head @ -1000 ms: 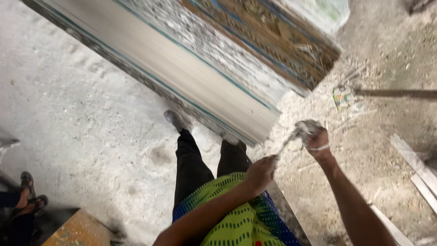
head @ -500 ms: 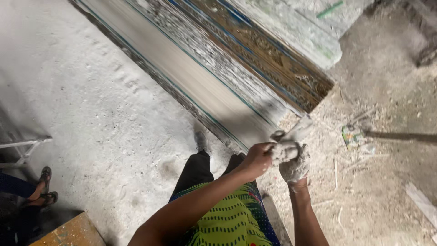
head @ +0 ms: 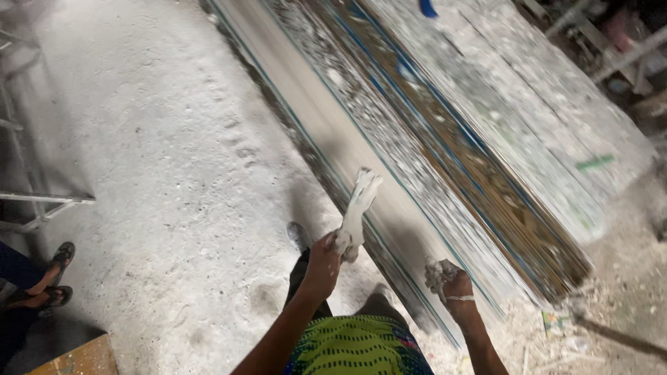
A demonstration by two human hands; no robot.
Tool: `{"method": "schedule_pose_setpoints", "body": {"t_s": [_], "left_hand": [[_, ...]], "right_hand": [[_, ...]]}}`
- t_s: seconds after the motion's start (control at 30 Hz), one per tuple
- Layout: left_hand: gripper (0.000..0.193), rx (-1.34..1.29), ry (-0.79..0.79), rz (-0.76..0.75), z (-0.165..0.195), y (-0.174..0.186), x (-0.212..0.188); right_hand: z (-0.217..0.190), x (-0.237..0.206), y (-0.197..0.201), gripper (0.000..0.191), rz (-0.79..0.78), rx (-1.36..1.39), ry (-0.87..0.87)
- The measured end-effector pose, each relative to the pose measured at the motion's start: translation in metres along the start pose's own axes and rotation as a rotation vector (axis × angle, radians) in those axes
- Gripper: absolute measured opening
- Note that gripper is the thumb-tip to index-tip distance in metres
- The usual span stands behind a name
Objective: The person applies white plaster paste by hand along an ornate decorative molding, then scoops plaster powder from a sack into a plastic basin, pours water into the basin using a plastic pitcher, and mixes the plaster by hand in the basin.
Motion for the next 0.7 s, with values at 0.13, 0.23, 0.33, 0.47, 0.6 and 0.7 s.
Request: {"method": "schedule_pose_setpoints", "body": {"t_s": [0.13, 0.23, 0.33, 0.47, 0.6, 0.7], "left_hand": [[0.023, -0.017, -0.03, 0.099, 0.057, 0.09, 0.049], [0.022, 0.037, 0.037, 0.185, 0.113, 0.148, 0.085], [0.025, 0.087, 0.05, 0.176, 0.188, 0.182, 0.12], [0.029, -0.026, -0.082, 0.011, 0.3, 0.193, 0.163], [0.026, -0.079, -0.134, 0.053, 0.399, 0.222, 0.241], [0.024, -0.125, -0.214, 0.099, 0.465, 0.256, 0.326]], "right_hand": [[-0.102, 0.066, -0.114, 0.057, -0.231, 0.438, 0.059], [-0.194, 0.111, -0.216, 0.065, -0.245, 0.35, 0.086], [-0.329, 0.123, -0.323, 0.076, -0.201, 0.078, 0.773], [-0.346, 0.219, -0.496, 0.087, -0.255, 0.474, -0.055], [-0.393, 0.299, -0.625, 0.087, -0.225, 0.502, -0.043], [-0.428, 0.343, -0.729, 0.086, -0.298, 0.509, -0.032]]}}
Point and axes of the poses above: each hand's wrist, its own x-axis towards the middle knuckle, its own y-axis out of the back of the hand, z = x × y, the point moved 10 cm from there along x, towards the middle knuckle, and after that the axes turned 12 degrees about z, right-handed, at the moved point
